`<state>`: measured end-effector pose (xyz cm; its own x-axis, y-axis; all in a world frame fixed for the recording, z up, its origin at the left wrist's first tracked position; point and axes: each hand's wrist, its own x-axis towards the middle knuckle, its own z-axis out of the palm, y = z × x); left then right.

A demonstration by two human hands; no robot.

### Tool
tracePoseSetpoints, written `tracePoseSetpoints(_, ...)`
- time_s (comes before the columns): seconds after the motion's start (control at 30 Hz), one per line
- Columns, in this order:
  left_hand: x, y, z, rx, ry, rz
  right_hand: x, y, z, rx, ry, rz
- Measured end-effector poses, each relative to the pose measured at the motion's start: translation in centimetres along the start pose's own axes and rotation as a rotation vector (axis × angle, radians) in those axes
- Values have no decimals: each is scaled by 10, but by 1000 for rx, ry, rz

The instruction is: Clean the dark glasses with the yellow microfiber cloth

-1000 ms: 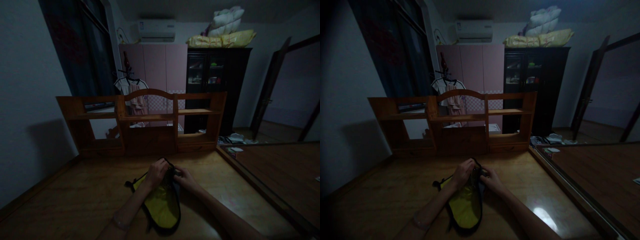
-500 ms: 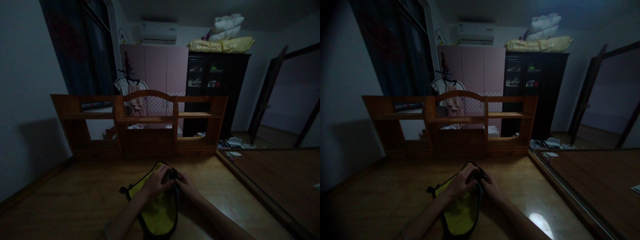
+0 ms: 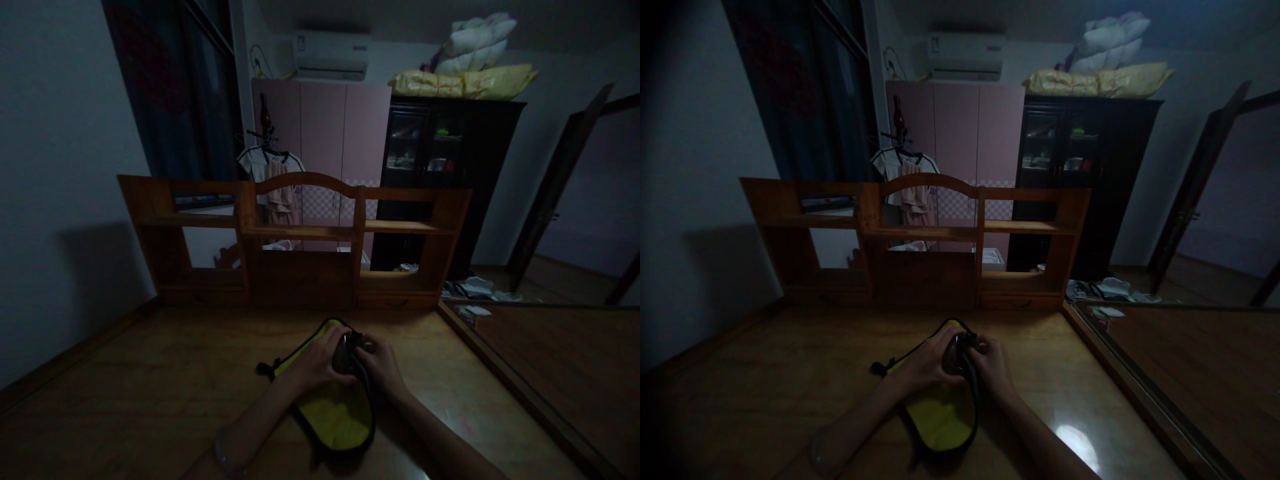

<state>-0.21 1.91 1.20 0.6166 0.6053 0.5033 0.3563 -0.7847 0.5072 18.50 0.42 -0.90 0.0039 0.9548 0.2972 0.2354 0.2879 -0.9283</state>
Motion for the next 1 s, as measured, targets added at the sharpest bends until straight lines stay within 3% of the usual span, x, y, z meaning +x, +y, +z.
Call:
tracePoseSetpoints(0.37,-1,2,-2,84,-28,-20,8,20,-1,2,-97,-54)
tracePoseSetpoints(1.0,1,9,-2,132,-54,-8,6,20,-1,-20,-140,-93)
